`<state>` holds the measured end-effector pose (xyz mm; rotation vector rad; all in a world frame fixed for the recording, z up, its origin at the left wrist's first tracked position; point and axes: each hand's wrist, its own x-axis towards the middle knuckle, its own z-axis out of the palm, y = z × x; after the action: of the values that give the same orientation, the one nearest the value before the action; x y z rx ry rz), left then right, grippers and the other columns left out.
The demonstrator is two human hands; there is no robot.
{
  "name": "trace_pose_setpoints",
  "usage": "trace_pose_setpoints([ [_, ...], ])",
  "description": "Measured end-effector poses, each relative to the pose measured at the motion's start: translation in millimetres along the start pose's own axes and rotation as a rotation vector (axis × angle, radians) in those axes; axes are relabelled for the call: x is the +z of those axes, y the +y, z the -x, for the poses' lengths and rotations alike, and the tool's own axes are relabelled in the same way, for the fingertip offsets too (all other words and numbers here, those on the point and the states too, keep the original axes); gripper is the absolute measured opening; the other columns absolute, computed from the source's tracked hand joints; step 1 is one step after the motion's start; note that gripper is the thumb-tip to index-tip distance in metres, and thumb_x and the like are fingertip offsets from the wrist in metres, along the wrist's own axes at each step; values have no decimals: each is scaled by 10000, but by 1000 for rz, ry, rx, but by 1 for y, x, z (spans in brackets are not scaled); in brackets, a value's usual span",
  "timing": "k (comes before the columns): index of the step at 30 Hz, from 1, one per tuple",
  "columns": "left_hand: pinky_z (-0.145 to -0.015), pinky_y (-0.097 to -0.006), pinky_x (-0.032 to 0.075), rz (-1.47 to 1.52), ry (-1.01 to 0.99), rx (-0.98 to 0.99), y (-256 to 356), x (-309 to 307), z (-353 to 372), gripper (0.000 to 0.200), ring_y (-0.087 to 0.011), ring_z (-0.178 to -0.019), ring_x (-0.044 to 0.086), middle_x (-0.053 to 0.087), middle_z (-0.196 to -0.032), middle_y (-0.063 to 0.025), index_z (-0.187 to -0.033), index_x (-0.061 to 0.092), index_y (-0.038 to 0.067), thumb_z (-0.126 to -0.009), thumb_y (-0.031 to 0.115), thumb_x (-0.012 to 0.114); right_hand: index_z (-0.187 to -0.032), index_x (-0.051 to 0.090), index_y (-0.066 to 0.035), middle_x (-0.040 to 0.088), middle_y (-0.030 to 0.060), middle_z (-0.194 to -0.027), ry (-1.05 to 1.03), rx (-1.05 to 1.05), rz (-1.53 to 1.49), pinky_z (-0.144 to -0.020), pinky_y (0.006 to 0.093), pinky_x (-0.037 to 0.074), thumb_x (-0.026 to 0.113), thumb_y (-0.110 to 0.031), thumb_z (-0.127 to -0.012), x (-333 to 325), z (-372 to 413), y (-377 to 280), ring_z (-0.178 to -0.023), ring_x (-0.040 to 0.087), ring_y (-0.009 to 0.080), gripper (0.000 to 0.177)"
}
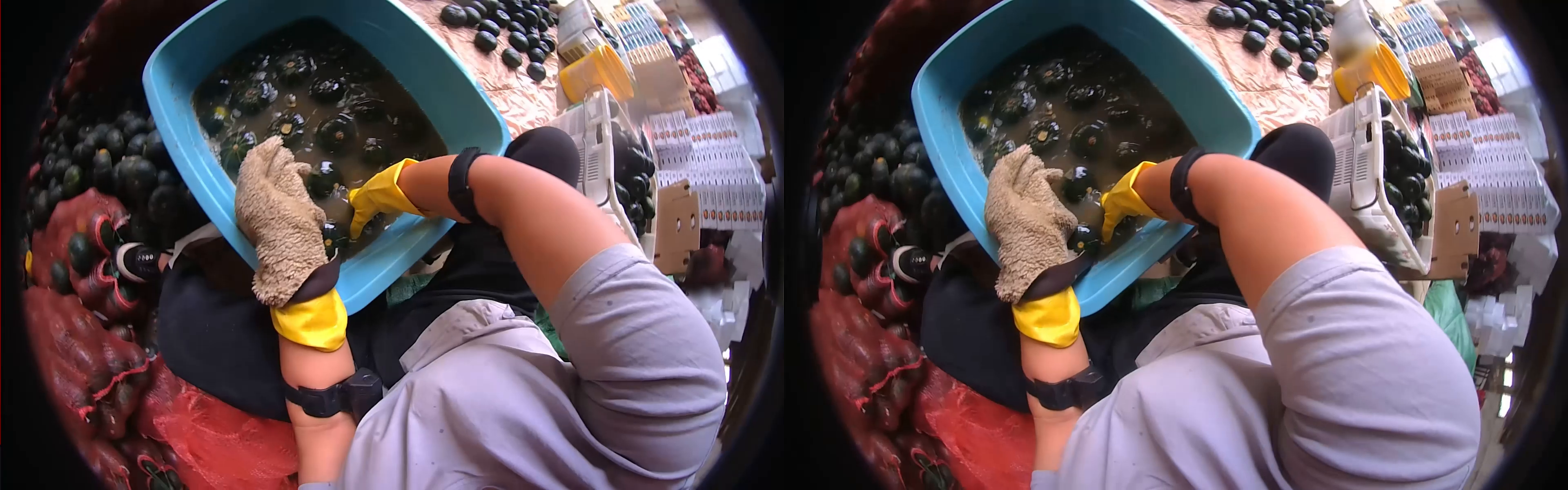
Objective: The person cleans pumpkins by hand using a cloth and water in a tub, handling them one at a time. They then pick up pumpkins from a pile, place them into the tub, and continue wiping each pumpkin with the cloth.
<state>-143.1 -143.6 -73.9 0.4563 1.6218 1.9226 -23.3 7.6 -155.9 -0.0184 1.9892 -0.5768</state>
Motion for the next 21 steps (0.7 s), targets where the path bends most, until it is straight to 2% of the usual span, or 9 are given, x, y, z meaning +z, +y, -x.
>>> trace_pose_setpoints([
  [4,-830,-301,586,24,49,-78,6,4,-7,270,-212,-918,715,695,-1121,-117,-1320,632,-18,-1055,14,590,-1457,610,-147,622,140,-1449,-35,-33,-270,-1098,392,519,890,-169,-802,-9,-9,2,-1303,638,291,712],
  [6,-823,-301,591,-94,72,114,-15,0,-8,273,-213,-919,723,700,-1127,-119,-1320,639,-13,-1053,5,588,-1450,612,-137,634,140,-1430,-8,-108,-580,-1095,390,524,925,-149,-764,-13,0,14,-1295,643,283,754],
  [8,-822,-300,592,-180,50,71,-19,-3,-12,278,-216,-910,725,705,-1125,-123,-1319,644,-11,-1047,-10,588,-1443,614,-127,646,140,-1410,65,-219,-1038,-1092,388,528,959,-130,-727,-12,20,25,-1286,648,275,795],
  [10,-821,-304,594,-178,40,63,-20,-3,-15,283,-218,-889,727,716,-1112,-130,-1312,653,-8,-1039,-27,585,-1436,617,-117,659,140,-1391,218,-366,-1221,-1088,385,533,994,-110,-689,-15,44,33,-1278,654,267,837],
  [11,-822,-304,594,-173,20,96,-20,-3,-15,283,-218,-887,727,718,-1112,-132,-1313,653,-9,-1039,-26,583,-1433,618,-112,665,140,-1381,348,-437,-1165,-1087,384,536,1011,-101,-670,-16,56,39,-1274,656,263,858],
  [14,-840,-297,590,-208,-21,95,-23,-2,-14,289,-222,-909,729,712,-1152,-145,-1313,641,-32,-1029,-29,587,-1386,618,-109,698,128,-1312,993,-572,-300,-1064,379,556,1043,-145,-629,-11,87,54,-1222,684,241,869],
  [16,-856,-298,588,-213,-47,103,-33,0,-17,300,-219,-954,724,710,-1156,-145,-1318,629,-43,-1021,-34,589,-1351,625,-108,706,137,-1286,1061,-546,-353,-1029,378,578,1052,-195,-625,-21,116,40,-1199,699,247,846],
  [19,-868,-287,584,-84,-138,97,-48,6,-21,313,-225,-962,707,693,-1196,-154,-1329,594,-52,-1016,-45,573,-1424,597,-89,664,175,-1395,1255,-255,-77,-1087,410,545,1020,-165,-648,-8,141,22,-1293,659,302,887],
  [21,-869,-287,578,-118,-181,247,-69,2,-24,344,-227,-959,693,678,-1194,-152,-1341,565,-51,-997,-60,577,-1457,582,-84,637,177,-1442,1332,-398,-110,-1116,420,526,962,-69,-678,-4,126,26,-1327,635,336,867],
])
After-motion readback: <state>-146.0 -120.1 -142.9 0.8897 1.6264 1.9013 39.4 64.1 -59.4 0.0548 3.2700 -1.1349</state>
